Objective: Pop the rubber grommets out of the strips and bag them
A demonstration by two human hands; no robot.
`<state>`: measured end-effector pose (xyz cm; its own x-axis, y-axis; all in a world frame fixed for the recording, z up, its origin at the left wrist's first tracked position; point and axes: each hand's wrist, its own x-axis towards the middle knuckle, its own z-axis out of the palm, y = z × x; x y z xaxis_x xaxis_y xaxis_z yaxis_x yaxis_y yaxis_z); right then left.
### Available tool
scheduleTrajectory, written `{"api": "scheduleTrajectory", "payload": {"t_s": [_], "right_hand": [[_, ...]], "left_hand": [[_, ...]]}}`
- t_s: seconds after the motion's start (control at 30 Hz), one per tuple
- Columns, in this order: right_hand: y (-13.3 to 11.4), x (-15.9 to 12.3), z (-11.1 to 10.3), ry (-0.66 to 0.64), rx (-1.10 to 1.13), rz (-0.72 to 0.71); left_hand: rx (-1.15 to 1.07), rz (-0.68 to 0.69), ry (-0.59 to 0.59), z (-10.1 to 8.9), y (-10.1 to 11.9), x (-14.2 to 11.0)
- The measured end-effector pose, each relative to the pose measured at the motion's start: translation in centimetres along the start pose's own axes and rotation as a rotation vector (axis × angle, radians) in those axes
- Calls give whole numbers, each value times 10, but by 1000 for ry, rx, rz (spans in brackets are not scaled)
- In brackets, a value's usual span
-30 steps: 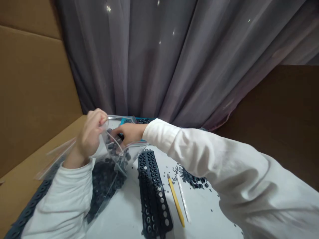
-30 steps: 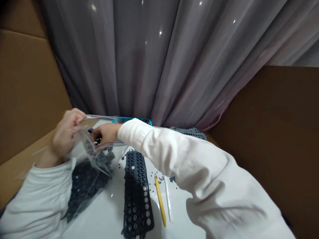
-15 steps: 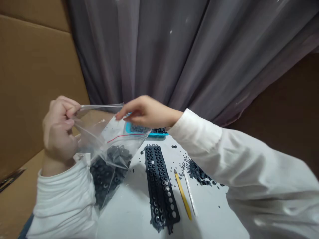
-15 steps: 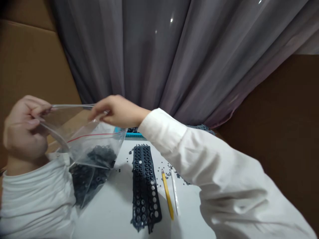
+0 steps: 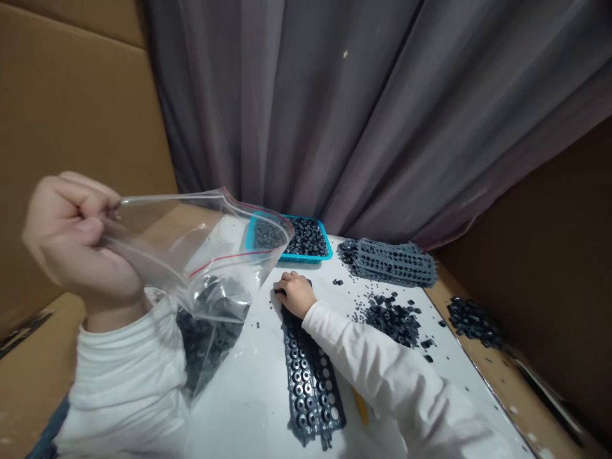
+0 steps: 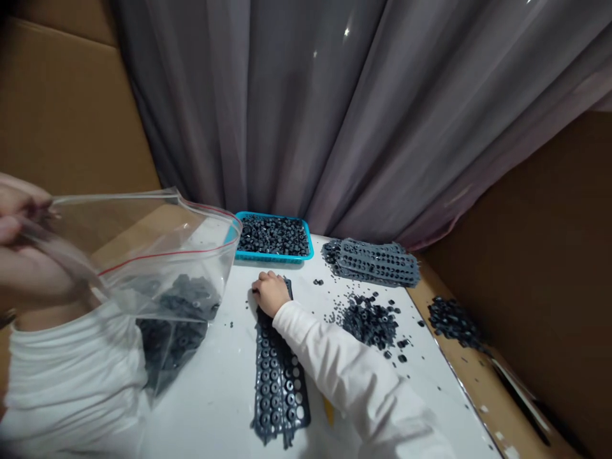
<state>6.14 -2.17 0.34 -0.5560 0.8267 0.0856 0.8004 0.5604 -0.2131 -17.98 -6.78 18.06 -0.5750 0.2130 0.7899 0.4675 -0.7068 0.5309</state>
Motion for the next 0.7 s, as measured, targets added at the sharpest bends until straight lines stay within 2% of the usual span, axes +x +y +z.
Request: {"api": "scheduleTrajectory", "payload": {"t_s": [0.07, 0.17, 0.23, 0.3, 0.37, 0.43, 0.5, 0.6, 0.7], "right_hand": [[2, 4, -1, 34, 24, 18], [12, 10, -24, 109, 73, 34], [16, 14, -59, 238, 162, 45], [9, 18, -104, 548, 462, 65], [-9, 19, -149, 738, 666, -16], [-33, 16, -183, 698, 694, -188], [-54, 7, -201, 496, 613, -390], [-63, -10, -206, 268, 476, -537], [-46, -20, -205, 219, 389, -598]], "left_hand": [[-147, 131, 61, 7, -2, 0], [-213, 245, 18, 11, -4, 0], [-206, 268, -36, 12, -3, 0], [-181, 247, -68, 12, -1, -3], [-126, 214, -93, 12, 1, -6], [-57, 191, -155, 11, 5, -10], [-5, 181, -248, 8, 8, -14], [80, 212, -416, 5, 15, -14], [205, 281, -579, 10, 23, -5]]}}
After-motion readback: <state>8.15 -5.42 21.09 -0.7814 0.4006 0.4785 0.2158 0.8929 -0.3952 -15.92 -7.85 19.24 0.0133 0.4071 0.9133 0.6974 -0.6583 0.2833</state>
